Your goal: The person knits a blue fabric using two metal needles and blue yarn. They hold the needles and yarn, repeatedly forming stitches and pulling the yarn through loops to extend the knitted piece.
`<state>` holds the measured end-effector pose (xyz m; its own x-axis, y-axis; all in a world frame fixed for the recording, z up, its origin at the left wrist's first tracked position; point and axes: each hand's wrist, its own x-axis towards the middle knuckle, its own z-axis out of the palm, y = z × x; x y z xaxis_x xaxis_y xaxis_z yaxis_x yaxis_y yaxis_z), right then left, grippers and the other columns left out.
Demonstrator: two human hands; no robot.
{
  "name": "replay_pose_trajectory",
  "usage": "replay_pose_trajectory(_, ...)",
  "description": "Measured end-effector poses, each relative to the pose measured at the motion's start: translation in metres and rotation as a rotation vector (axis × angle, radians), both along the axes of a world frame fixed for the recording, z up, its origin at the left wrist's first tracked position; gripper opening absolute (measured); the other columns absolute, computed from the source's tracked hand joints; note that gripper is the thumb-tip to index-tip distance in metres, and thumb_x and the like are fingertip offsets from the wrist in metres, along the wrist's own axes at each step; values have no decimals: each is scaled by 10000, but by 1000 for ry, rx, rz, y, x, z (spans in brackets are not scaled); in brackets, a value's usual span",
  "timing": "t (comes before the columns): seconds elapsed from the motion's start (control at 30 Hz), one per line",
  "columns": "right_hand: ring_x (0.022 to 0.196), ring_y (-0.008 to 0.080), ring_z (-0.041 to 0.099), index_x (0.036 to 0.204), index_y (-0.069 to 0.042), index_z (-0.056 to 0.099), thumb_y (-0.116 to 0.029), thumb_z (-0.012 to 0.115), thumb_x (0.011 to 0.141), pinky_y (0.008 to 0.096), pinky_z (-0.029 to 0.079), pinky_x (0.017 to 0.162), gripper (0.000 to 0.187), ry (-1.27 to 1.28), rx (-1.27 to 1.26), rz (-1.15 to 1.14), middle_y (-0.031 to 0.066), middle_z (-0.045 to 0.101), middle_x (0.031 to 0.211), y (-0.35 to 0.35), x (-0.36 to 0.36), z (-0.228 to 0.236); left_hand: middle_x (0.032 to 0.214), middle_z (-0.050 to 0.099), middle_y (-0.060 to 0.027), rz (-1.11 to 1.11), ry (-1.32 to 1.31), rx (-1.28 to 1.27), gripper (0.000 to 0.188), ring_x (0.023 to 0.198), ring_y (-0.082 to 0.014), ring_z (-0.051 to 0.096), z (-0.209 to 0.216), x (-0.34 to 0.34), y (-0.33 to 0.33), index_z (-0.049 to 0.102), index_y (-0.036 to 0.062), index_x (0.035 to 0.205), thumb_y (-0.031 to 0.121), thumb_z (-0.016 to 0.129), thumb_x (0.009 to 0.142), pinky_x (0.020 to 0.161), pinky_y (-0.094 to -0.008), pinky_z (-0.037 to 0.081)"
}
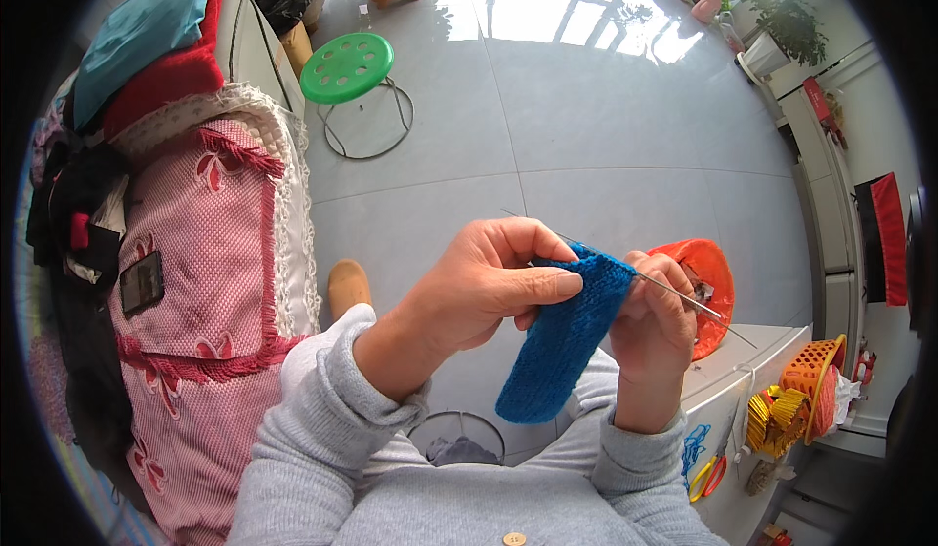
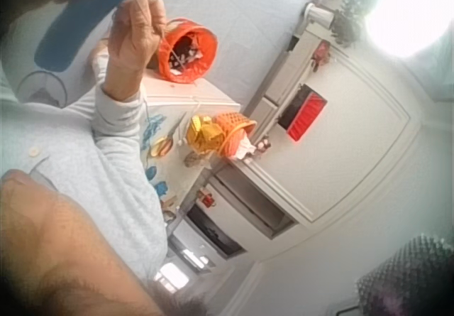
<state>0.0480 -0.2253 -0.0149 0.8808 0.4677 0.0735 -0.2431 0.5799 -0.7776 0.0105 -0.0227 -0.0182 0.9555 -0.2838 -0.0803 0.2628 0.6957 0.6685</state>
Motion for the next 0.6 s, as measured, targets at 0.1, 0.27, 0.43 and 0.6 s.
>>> replay_pose_trajectory(0.1,657,93,397,822,8,578,-79,540,944,222,355,611,154,10,-21,-6,28,456,734,-2,0,0,829,665,-83,12,23,-12,120,589,-74,591,1,0,0,649,1,959,13,692,848,472,-181,474)
replay_pose_trajectory(0.27,669,102,410,851,41,595,-46,526,927,221,348,608,135,-7,-38,18,54,487,751,-7,1,2,790,662,-77,38,48,-27,123,564,-71,586,4,-1,0,650,-1,953,10,699,840,472,-182,483)
replay_pose_trajectory(0.43,678,122,423,866,85,613,-39,523,896,223,343,605,157,-72,-75,39,93,526,767,-10,4,5,769,652,-60,46,53,-20,110,552,-63,576,5,-2,1,651,3,937,9,697,837,474,-179,484)
replay_pose_trajectory(0.6,674,125,423,879,112,635,-25,518,868,241,347,622,181,-149,-140,20,105,547,764,-12,4,10,747,640,-43,73,57,-2,104,540,-56,558,6,-2,0,650,8,928,14,696,835,472,-177,479)
